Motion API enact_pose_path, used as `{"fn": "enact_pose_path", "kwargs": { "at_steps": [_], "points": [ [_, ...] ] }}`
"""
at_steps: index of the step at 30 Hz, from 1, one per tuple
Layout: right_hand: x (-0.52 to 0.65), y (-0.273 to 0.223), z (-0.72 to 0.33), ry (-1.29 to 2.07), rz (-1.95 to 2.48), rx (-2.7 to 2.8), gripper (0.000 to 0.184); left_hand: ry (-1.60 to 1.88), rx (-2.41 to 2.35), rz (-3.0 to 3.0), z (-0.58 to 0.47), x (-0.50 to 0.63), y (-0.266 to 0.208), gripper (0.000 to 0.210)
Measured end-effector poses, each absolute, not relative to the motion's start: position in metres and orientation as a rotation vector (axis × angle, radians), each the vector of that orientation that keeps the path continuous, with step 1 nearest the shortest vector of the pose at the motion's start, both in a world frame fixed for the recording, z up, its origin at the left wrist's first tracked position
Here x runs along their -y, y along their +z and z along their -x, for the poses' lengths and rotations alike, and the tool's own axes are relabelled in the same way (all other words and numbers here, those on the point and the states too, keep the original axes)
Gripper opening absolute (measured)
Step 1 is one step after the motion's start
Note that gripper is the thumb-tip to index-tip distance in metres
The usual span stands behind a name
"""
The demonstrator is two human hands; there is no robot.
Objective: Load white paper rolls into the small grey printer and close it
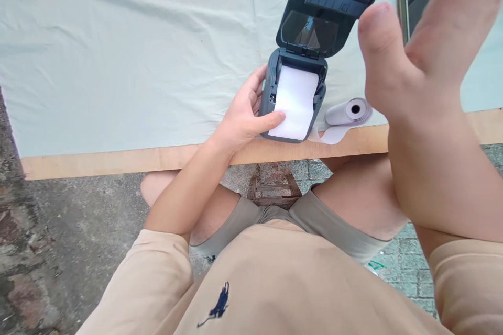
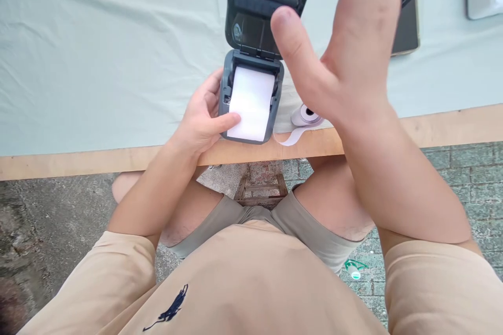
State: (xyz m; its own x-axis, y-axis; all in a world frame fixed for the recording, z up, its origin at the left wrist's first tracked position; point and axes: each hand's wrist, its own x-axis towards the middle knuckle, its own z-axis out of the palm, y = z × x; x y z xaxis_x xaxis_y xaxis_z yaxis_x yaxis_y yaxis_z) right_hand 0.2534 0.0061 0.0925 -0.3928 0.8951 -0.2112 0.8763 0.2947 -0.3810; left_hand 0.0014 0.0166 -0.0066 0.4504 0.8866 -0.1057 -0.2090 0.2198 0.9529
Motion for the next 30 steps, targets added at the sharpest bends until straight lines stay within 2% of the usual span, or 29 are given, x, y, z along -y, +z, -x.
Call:
{"fn": "enact_pose_path", "kwargs": {
  "at_steps": [7, 12, 15, 18, 23, 30],
  "points": [
    [-0.018, 0.110, -0.252, 0.588, 1.762, 2.314, 0.051, 0.855, -0.762, -1.084, 0.002, -0.018, -0.008, 0.096],
    [-0.025, 0.110, -0.235, 0.772, 1.917, 2.396, 0.069, 0.822, -0.763, -1.083, 0.002, -0.019, -0.005, 0.102],
    [-0.023, 0.109, -0.231, 0.790, 1.957, 2.450, 0.065, 0.824, -0.756, -1.027, -0.001, -0.020, -0.004, 0.102],
    [-0.023, 0.112, -0.226, 0.770, 1.970, 2.439, 0.065, 0.853, -0.727, -0.970, -0.004, -0.019, 0.000, 0.088],
    [-0.024, 0.124, -0.216, 0.841, 2.145, 2.385, 0.078, 0.874, -0.753, -0.869, -0.007, -0.015, 0.005, 0.058],
    [-0.022, 0.121, -0.218, 0.817, 1.971, 2.434, 0.065, 0.937, -0.774, -0.850, -0.009, -0.015, -0.002, 0.051]
  ]
}}
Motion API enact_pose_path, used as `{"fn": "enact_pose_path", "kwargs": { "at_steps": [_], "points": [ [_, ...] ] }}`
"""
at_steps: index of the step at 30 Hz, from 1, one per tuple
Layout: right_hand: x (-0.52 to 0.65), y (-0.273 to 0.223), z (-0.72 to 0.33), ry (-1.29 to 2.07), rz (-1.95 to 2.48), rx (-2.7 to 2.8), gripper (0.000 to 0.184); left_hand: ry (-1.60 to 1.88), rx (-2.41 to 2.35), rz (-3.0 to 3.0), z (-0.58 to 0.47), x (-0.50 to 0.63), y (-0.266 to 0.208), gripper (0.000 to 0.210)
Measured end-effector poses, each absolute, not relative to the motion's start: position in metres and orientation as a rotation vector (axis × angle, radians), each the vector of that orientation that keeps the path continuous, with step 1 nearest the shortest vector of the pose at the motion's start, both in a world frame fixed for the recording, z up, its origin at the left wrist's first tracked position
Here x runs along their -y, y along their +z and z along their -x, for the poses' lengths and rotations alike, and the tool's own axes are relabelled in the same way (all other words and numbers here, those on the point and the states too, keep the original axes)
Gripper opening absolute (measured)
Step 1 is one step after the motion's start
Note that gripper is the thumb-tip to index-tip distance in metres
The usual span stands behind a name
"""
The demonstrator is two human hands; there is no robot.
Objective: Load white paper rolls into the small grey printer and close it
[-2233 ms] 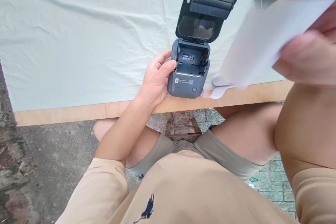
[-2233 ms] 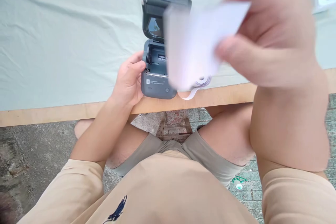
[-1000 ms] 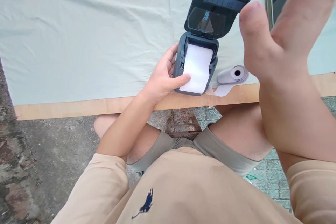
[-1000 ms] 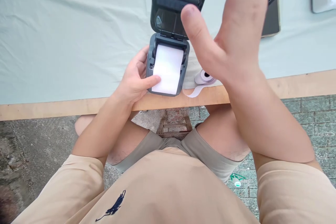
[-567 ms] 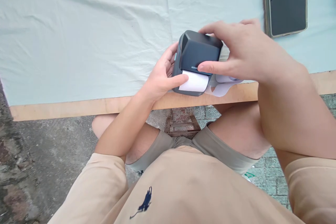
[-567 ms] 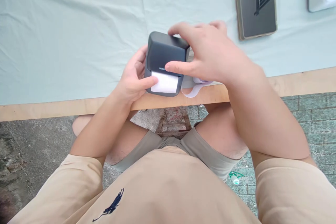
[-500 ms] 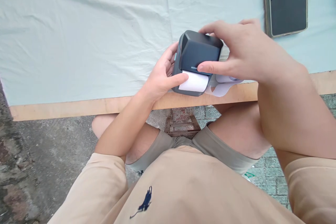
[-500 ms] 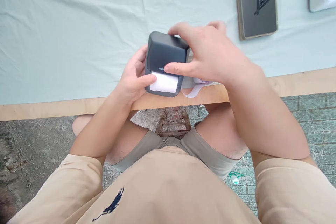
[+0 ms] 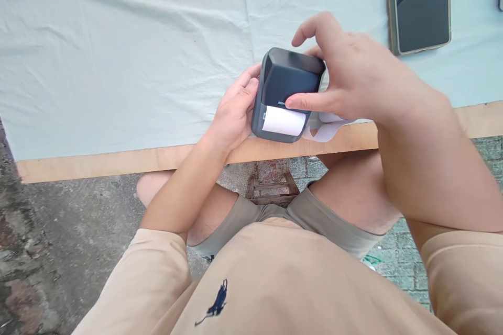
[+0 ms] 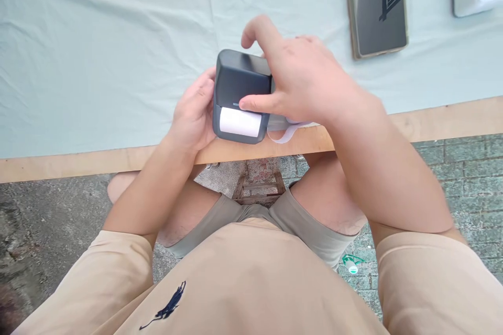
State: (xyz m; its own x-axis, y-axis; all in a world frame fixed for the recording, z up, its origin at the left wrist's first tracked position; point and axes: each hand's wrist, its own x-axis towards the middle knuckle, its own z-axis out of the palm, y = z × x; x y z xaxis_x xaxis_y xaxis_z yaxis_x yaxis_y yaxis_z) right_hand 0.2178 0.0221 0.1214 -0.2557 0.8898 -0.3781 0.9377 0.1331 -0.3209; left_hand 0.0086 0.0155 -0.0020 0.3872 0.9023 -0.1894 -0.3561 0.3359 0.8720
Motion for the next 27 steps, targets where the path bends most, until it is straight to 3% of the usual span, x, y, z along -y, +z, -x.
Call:
{"fn": "enact_pose_path", "kwargs": {
  "at_steps": [6, 12, 14, 17, 19, 21, 24, 27],
  "points": [
    [-0.017, 0.116, -0.225, -0.723, -1.824, -2.388, 0.061, 0.933, -0.828, -0.836, -0.008, -0.019, 0.000, 0.033],
    [-0.017, 0.108, -0.238, -0.757, -1.747, -2.643, 0.077, 0.922, -0.981, -0.752, -0.010, -0.016, 0.017, 0.026],
    [-0.017, 0.107, -0.241, -0.679, -1.769, -2.751, 0.065, 0.935, -0.989, -0.730, -0.011, -0.015, 0.019, 0.024],
    [-0.015, 0.107, -0.244, -0.354, -2.075, -3.039, 0.023, 0.963, -0.977, -0.710, -0.013, -0.016, 0.020, 0.021],
    [-0.013, 0.106, -0.243, -0.193, -2.253, -3.157, 0.029, 0.978, -0.973, -0.697, -0.013, -0.016, 0.020, 0.020],
    [-0.012, 0.105, -0.238, -0.301, -2.188, -3.152, 0.033, 0.987, -0.960, -0.674, -0.013, -0.016, 0.022, 0.020],
    [-0.014, 0.099, -0.232, -0.440, -1.925, -2.950, 0.021, 0.977, -0.904, -0.648, -0.013, -0.014, 0.025, 0.021],
    [-0.019, 0.088, -0.230, -0.276, -1.812, -2.839, 0.020, 0.971, -0.808, -0.685, -0.012, -0.012, 0.024, 0.028]
  ]
}}
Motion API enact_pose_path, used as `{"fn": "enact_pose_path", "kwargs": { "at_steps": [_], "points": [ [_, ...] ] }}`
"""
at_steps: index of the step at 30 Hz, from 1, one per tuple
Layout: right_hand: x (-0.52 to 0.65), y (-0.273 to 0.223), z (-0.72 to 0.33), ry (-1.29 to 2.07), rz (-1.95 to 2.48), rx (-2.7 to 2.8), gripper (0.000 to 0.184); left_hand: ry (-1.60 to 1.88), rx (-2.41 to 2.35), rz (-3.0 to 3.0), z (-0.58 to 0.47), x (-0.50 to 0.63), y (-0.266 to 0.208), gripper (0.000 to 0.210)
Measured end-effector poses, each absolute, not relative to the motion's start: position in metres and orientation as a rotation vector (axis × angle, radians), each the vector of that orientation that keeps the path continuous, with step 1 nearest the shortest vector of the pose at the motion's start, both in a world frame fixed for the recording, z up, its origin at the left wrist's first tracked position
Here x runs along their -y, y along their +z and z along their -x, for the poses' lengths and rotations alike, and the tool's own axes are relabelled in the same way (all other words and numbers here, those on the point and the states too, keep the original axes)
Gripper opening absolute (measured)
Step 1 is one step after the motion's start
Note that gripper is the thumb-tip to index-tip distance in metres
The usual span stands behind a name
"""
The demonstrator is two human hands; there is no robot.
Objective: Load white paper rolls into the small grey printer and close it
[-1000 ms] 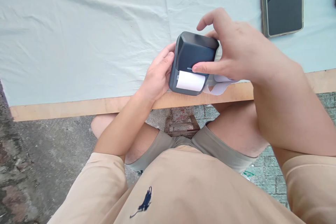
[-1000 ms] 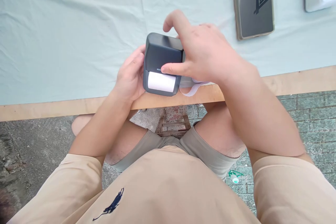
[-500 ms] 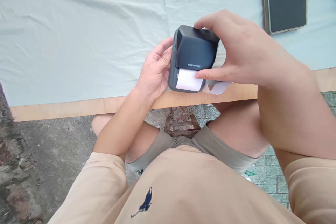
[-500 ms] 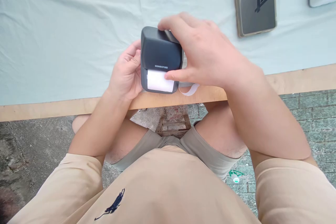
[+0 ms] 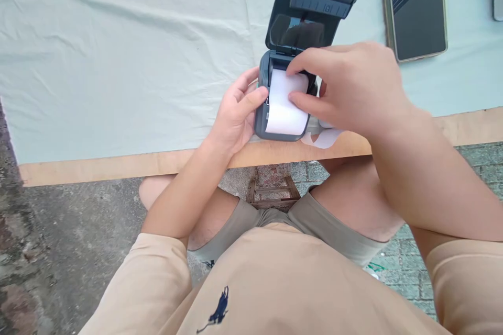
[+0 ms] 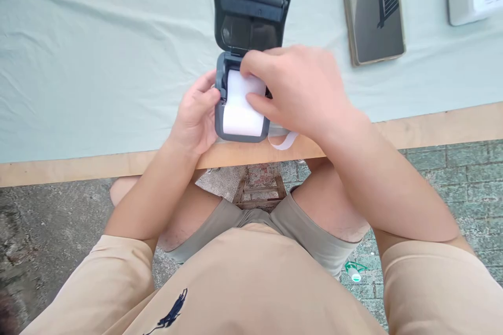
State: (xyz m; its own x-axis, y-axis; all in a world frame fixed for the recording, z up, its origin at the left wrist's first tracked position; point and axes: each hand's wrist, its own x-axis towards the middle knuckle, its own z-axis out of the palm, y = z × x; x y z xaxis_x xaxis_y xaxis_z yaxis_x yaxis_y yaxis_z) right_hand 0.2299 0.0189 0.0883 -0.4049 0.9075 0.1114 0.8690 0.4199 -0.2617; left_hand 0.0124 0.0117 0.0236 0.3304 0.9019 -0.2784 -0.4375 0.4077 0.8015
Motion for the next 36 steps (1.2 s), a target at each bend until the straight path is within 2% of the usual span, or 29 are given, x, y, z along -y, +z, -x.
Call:
{"fn": "enact_pose_path", "kwargs": {
  "at_steps": [2, 5, 10, 15, 20, 25, 27, 29, 31, 34, 36],
  "points": [
    [-0.023, 0.083, -0.229, 0.185, 1.552, 2.470, 0.020, 0.985, -0.768, -0.705, -0.013, -0.011, 0.021, 0.037],
    [-0.029, 0.085, -0.219, 0.158, 1.600, 2.497, 0.016, 1.011, -0.772, -0.690, -0.014, -0.011, 0.019, 0.037],
    [-0.026, 0.112, -0.198, 0.343, 1.973, 2.402, 0.036, 1.010, -0.823, -0.706, -0.015, -0.012, 0.021, 0.034],
    [-0.010, 0.122, -0.236, 0.565, 1.516, 2.042, 0.050, 0.989, -0.872, -0.738, -0.013, -0.014, 0.019, 0.042],
    [-0.011, 0.092, -0.305, 0.474, 1.428, 1.807, 0.065, 0.971, -0.859, -0.767, -0.011, -0.014, 0.017, 0.046],
    [-0.012, 0.053, -0.329, 0.321, 1.691, 1.733, 0.041, 0.974, -0.867, -0.772, -0.014, -0.014, 0.023, 0.040],
    [-0.009, 0.045, -0.330, 0.430, 1.842, 1.717, 0.042, 0.967, -0.902, -0.783, -0.015, -0.013, 0.026, 0.036],
    [-0.004, 0.045, -0.330, 0.565, 1.904, 1.728, 0.053, 0.968, -0.926, -0.783, -0.015, -0.013, 0.027, 0.034],
    [0.003, 0.054, -0.330, 0.558, 1.795, 1.702, 0.061, 0.968, -0.918, -0.772, -0.014, -0.013, 0.027, 0.034],
    [0.017, 0.079, -0.332, 0.446, 1.471, 1.729, 0.041, 0.958, -0.885, -0.770, -0.013, -0.014, 0.024, 0.036],
    [0.024, 0.092, -0.332, 0.629, 1.403, 1.965, 0.036, 0.951, -0.870, -0.779, -0.012, -0.015, 0.022, 0.039]
  ]
}}
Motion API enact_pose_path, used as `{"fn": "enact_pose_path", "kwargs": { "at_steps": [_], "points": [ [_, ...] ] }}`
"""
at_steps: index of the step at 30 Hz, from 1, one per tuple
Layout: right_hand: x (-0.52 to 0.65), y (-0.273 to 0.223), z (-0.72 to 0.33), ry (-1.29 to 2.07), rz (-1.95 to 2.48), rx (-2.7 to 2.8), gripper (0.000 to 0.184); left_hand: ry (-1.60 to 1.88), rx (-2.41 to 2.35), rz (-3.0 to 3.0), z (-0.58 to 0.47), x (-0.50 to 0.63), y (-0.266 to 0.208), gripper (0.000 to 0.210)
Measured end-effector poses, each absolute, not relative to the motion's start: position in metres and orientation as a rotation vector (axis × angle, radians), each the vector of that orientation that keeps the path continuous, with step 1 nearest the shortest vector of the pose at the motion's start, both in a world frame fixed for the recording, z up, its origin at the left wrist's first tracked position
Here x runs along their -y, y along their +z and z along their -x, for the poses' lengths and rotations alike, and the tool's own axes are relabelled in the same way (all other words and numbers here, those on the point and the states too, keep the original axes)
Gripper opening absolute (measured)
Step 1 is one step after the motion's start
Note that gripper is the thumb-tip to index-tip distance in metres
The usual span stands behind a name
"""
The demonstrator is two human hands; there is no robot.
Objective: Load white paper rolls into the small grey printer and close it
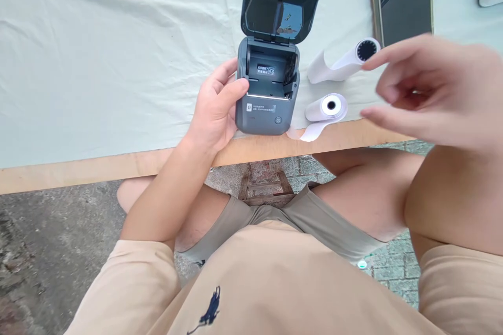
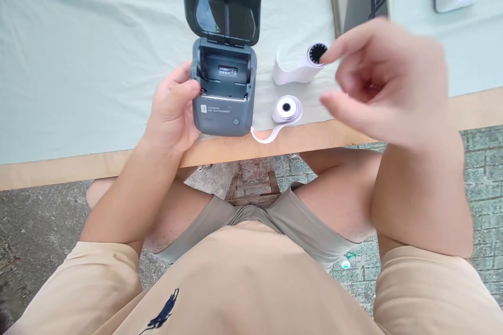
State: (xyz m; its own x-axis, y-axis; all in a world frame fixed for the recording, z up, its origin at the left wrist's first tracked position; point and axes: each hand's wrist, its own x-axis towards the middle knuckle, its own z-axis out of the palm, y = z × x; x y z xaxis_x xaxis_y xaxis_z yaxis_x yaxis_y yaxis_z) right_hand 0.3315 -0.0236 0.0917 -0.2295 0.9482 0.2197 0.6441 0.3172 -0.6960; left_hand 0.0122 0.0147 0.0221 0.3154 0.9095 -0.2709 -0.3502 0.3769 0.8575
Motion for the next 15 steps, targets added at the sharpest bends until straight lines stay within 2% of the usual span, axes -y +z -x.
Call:
{"fn": "enact_pose_path", "kwargs": {
  "at_steps": [3, 7, 10, 13, 15],
  "points": [
    [0.023, 0.093, -0.326, 0.965, 1.405, 2.259, 0.051, 0.934, -0.873, -0.795, -0.011, -0.016, 0.020, 0.042],
    [0.015, 0.077, -0.311, 0.904, 1.356, 2.244, 0.024, 0.904, -0.848, -0.811, -0.009, -0.018, 0.017, 0.046],
    [0.017, 0.081, -0.300, 0.839, 1.206, 2.087, 0.023, 0.908, -0.850, -0.793, -0.008, -0.017, 0.017, 0.048],
    [0.023, 0.096, -0.293, 0.941, 1.001, 1.922, 0.020, 0.890, -0.890, -0.775, -0.009, -0.015, 0.020, 0.049],
    [0.025, 0.104, -0.286, 1.071, 0.960, 1.823, 0.029, 0.901, -0.907, -0.774, -0.011, -0.013, 0.022, 0.046]
  ]
}}
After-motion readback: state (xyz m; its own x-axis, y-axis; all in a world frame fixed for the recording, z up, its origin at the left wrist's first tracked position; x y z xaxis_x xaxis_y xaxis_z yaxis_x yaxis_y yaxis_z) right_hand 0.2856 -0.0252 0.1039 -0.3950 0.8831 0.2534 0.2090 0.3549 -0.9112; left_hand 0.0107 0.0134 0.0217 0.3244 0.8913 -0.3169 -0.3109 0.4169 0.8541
